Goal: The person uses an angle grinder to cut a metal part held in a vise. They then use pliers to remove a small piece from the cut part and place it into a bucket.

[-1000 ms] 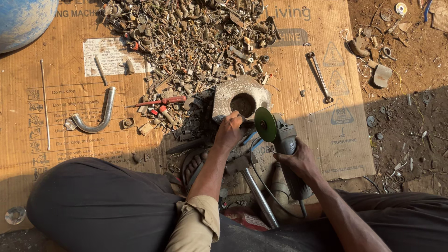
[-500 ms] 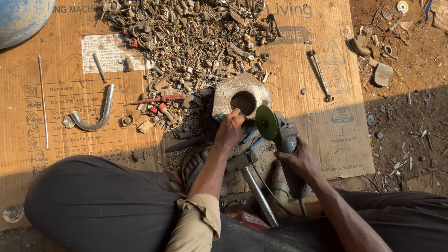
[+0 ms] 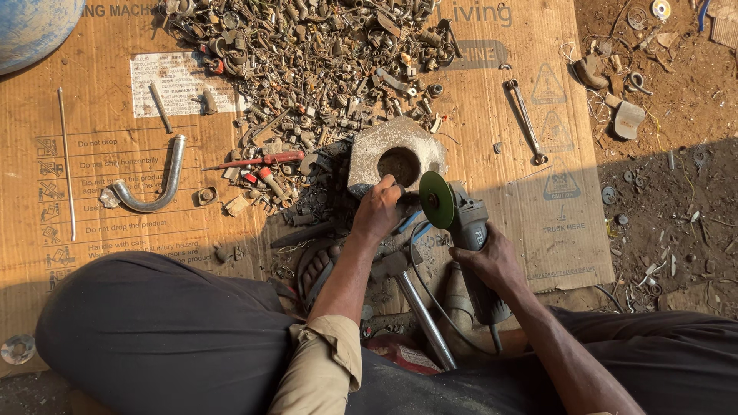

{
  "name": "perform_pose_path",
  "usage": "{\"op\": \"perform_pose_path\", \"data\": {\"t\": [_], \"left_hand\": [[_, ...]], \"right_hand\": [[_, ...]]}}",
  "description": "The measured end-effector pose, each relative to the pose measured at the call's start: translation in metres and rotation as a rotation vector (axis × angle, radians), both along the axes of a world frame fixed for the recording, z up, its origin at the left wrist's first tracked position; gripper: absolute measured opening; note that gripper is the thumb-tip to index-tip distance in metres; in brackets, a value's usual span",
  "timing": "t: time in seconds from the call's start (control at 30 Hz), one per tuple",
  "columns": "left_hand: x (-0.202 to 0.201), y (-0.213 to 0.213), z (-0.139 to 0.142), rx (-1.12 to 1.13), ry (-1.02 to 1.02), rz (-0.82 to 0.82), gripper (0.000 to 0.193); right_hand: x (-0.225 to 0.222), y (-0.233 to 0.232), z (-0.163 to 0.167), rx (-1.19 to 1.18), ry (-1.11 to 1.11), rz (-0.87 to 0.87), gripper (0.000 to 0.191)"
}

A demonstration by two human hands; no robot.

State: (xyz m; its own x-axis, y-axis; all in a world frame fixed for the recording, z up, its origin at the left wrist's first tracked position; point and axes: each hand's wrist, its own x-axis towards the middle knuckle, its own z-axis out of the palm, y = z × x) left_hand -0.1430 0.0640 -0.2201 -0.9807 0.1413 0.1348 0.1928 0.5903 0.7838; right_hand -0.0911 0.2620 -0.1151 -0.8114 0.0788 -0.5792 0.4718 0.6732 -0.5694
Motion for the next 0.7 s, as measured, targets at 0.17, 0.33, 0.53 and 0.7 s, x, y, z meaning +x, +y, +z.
{"op": "perform_pose_path", "data": {"t": [0.17, 0.33, 0.53, 0.7], "left_hand": [[-0.001, -0.001, 0.002, -0.015, -0.024, -0.032, 0.016], [-0.002, -0.003, 0.007, -0.016, -0.053, -0.045, 0.015], [-0.001, -0.003, -0.001, -0.041, -0.047, -0.030, 0.018], [-0.002, -0.004, -0.004, 0.031, -0.308, -0.026, 0.029]], "right_hand": [[0.000, 0.001, -0.001, 0.025, -0.002, 0.015, 0.078], [0.000, 0.003, -0.002, 0.025, -0.018, 0.010, 0.077], [-0.001, 0.005, -0.002, -0.058, 0.024, -0.007, 0.076], [-0.004, 0.006, -0.001, -0.103, -0.010, -0.112, 0.075]]}}
